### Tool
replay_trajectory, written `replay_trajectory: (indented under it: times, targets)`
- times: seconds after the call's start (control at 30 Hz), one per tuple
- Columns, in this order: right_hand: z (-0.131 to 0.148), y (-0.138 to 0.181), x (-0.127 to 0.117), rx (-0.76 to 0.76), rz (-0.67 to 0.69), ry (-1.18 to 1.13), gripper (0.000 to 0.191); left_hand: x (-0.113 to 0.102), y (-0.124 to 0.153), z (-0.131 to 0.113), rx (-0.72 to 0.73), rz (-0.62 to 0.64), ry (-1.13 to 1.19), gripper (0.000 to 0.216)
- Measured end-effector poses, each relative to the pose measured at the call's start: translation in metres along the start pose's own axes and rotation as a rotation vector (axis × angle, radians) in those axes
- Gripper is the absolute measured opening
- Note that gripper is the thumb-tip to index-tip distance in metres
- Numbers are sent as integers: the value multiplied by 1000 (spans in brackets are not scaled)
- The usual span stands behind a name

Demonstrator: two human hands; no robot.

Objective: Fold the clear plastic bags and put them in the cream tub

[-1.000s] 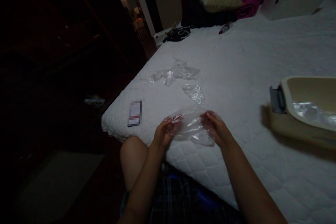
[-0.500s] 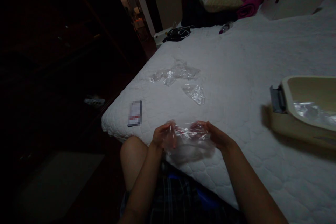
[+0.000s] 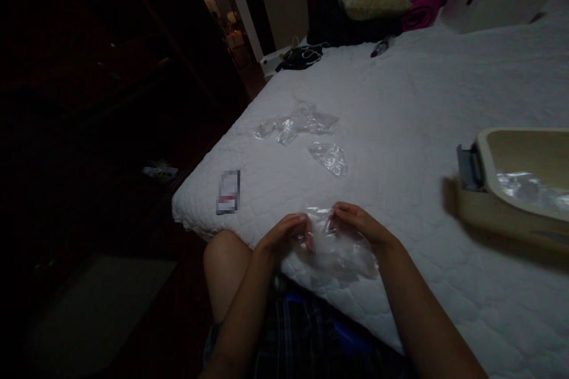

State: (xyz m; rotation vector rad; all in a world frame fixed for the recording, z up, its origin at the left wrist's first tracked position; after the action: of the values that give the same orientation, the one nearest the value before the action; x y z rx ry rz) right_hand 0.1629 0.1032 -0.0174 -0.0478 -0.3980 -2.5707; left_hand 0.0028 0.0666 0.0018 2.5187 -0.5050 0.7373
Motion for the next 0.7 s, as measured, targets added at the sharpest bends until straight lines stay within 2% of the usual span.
replay_trajectory:
  times: [0.17, 0.23, 0.4, 0.57, 0.7]
  targets:
    - [6, 0, -1, 1, -54, -38, 34, 4, 7, -5, 3, 196, -16, 47]
    - [9, 1, -2, 20, -91, -29, 35, 4, 10, -8, -11, 220, -71, 47]
    - [24, 13, -12, 27, -240, 129, 38, 1, 12, -23, 84, 103, -275, 44]
    - [48, 32, -27, 5, -302, 301, 40, -5, 10, -27, 195, -43, -233, 40]
    - [80, 45, -38, -70, -373, 497, 45, -2, 11, -26, 218, -15, -196, 41]
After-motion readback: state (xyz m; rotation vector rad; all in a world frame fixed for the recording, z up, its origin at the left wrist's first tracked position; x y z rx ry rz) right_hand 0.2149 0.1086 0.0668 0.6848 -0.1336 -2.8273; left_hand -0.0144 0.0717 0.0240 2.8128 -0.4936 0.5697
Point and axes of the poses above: each hand's wrist, its own y-axis away from the middle knuckle, its own x-axis out of the palm, z = x × y, the point moved 5 cm from there along -y, towards the middle knuckle, and after that the axes turned 14 degrees about y, right-handed, at the moved point
